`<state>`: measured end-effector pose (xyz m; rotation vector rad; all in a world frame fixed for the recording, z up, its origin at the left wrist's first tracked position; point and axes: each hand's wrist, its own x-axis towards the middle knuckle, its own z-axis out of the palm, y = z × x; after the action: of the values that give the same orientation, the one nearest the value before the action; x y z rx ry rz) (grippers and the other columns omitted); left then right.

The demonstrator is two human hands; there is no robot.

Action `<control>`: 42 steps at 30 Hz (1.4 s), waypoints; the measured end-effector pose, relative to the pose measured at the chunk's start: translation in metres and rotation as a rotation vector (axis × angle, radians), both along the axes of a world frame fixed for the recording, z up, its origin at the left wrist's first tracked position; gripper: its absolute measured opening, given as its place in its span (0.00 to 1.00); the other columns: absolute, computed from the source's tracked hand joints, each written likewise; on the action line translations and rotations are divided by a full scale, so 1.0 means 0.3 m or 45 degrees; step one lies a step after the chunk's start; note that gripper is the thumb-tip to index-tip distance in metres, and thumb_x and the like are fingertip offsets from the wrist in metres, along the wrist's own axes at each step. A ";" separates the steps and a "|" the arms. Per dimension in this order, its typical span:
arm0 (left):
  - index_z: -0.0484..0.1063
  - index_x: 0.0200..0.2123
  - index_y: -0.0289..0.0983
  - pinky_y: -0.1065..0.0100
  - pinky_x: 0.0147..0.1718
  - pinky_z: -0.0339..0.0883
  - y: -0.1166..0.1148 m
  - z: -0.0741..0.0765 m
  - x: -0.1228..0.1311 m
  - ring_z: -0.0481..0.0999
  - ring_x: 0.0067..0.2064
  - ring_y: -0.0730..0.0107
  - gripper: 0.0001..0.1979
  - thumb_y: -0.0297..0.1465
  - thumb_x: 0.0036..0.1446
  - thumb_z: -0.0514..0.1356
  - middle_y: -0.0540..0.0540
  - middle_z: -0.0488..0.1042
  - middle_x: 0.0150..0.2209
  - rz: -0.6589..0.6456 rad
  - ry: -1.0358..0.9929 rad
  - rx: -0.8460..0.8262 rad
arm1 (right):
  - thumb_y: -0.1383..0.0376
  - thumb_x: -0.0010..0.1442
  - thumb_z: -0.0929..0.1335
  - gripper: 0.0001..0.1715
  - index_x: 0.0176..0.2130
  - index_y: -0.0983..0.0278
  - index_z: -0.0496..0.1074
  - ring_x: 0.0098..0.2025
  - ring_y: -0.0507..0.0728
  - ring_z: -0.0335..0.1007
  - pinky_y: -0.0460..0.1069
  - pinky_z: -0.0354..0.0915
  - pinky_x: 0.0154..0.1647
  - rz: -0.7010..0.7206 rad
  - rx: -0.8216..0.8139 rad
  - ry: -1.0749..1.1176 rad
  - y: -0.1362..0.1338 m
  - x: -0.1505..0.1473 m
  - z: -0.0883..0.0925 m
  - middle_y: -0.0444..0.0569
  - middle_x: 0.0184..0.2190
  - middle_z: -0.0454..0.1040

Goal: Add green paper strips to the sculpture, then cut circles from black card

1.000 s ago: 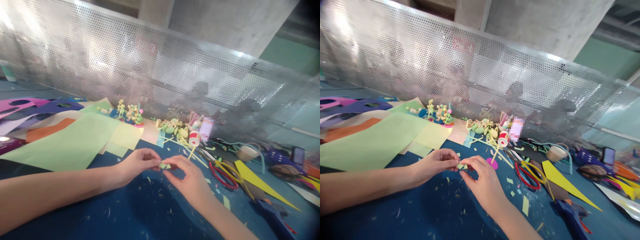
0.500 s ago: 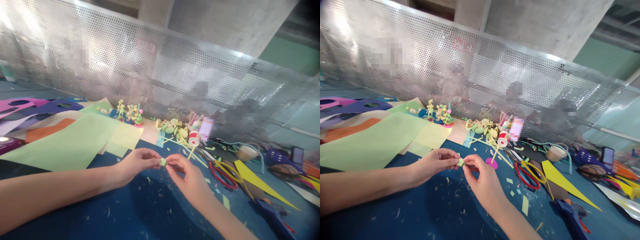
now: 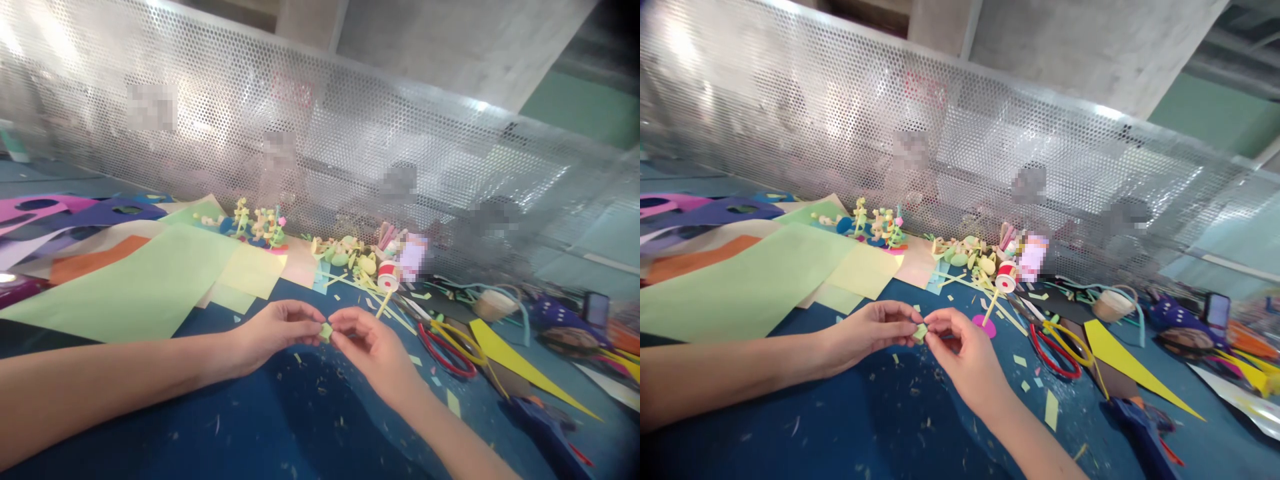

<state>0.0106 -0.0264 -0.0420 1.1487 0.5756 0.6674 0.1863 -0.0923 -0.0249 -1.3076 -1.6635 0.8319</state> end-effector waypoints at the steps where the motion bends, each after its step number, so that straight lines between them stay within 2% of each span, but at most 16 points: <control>1: 0.72 0.35 0.33 0.70 0.40 0.64 -0.002 -0.001 -0.001 0.73 0.33 0.75 0.12 0.32 0.47 0.66 0.48 0.74 0.29 -0.017 -0.015 -0.008 | 0.67 0.57 0.66 0.08 0.40 0.61 0.69 0.37 0.51 0.73 0.45 0.69 0.39 0.018 0.003 -0.009 0.000 0.000 -0.001 0.44 0.34 0.75; 4: 0.72 0.35 0.33 0.70 0.40 0.64 -0.004 -0.004 -0.004 0.73 0.33 0.75 0.11 0.31 0.47 0.66 0.47 0.75 0.30 -0.061 -0.048 -0.030 | 0.67 0.57 0.66 0.09 0.40 0.60 0.71 0.37 0.51 0.73 0.46 0.69 0.41 0.052 -0.014 -0.041 -0.001 0.003 -0.003 0.44 0.35 0.76; 10: 0.74 0.35 0.32 0.71 0.36 0.63 -0.001 -0.007 -0.004 0.71 0.30 0.75 0.10 0.32 0.50 0.64 0.47 0.74 0.28 -0.095 -0.025 -0.012 | 0.64 0.54 0.68 0.07 0.36 0.60 0.74 0.34 0.51 0.72 0.46 0.69 0.37 -0.035 -0.056 -0.051 0.003 0.008 0.003 0.44 0.32 0.77; 13: 0.75 0.35 0.32 0.70 0.35 0.63 0.001 -0.010 -0.001 0.70 0.30 0.74 0.09 0.31 0.52 0.61 0.47 0.73 0.27 -0.054 0.000 0.068 | 0.62 0.54 0.69 0.07 0.35 0.62 0.74 0.31 0.51 0.70 0.46 0.69 0.34 -0.073 -0.118 0.061 0.008 0.010 0.002 0.44 0.29 0.75; 20: 0.72 0.36 0.37 0.68 0.42 0.63 -0.011 -0.006 0.002 0.71 0.38 0.73 0.11 0.32 0.48 0.65 0.49 0.73 0.35 -0.004 -0.009 0.332 | 0.58 0.50 0.71 0.11 0.33 0.62 0.74 0.32 0.50 0.68 0.44 0.69 0.31 -0.185 -0.304 0.480 0.010 -0.005 -0.001 0.43 0.29 0.72; 24: 0.71 0.35 0.36 0.69 0.40 0.64 -0.019 -0.003 0.005 0.72 0.35 0.74 0.10 0.34 0.49 0.64 0.50 0.73 0.32 0.019 -0.011 0.346 | 0.58 0.49 0.72 0.12 0.31 0.64 0.75 0.30 0.49 0.67 0.43 0.68 0.31 -0.157 -0.389 0.555 -0.005 -0.024 0.005 0.43 0.26 0.72; 28: 0.71 0.33 0.36 0.70 0.36 0.65 -0.019 -0.001 0.003 0.71 0.31 0.76 0.08 0.33 0.51 0.63 0.51 0.72 0.30 0.074 0.025 0.425 | 0.58 0.49 0.73 0.13 0.34 0.62 0.74 0.31 0.49 0.68 0.44 0.69 0.32 -0.135 -0.372 0.550 -0.011 -0.029 0.001 0.43 0.29 0.73; 31: 0.72 0.33 0.36 0.70 0.37 0.67 -0.024 0.012 -0.007 0.72 0.34 0.74 0.05 0.31 0.53 0.61 0.49 0.72 0.32 0.155 0.069 0.690 | 0.59 0.50 0.72 0.12 0.35 0.60 0.73 0.32 0.50 0.69 0.44 0.70 0.32 -0.091 -0.293 0.534 -0.014 -0.033 0.005 0.42 0.30 0.72; 35: 0.73 0.34 0.37 0.70 0.39 0.68 -0.037 0.048 -0.027 0.73 0.38 0.71 0.04 0.27 0.55 0.58 0.45 0.72 0.36 0.294 0.086 1.302 | 0.61 0.51 0.71 0.10 0.35 0.60 0.70 0.29 0.49 0.69 0.45 0.70 0.32 -0.048 -0.146 0.483 -0.029 -0.046 0.031 0.41 0.27 0.72; 37: 0.73 0.35 0.38 0.69 0.41 0.68 -0.042 0.065 -0.039 0.73 0.40 0.70 0.06 0.25 0.55 0.58 0.44 0.73 0.38 0.332 0.097 1.537 | 0.62 0.52 0.71 0.09 0.35 0.60 0.68 0.28 0.49 0.69 0.45 0.69 0.32 -0.023 -0.078 0.452 -0.042 -0.053 0.045 0.40 0.25 0.72; 42: 0.72 0.40 0.39 0.68 0.45 0.68 -0.043 0.083 -0.064 0.74 0.44 0.69 0.10 0.24 0.56 0.56 0.43 0.75 0.44 0.303 0.165 1.864 | 0.65 0.53 0.70 0.06 0.34 0.59 0.68 0.29 0.49 0.70 0.43 0.69 0.31 0.015 0.074 0.381 -0.070 -0.067 0.066 0.40 0.27 0.71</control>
<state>-0.0086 -0.0394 -0.0170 2.5111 0.2617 1.2913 0.1660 -0.1132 -0.0050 -1.0759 -1.4487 0.9294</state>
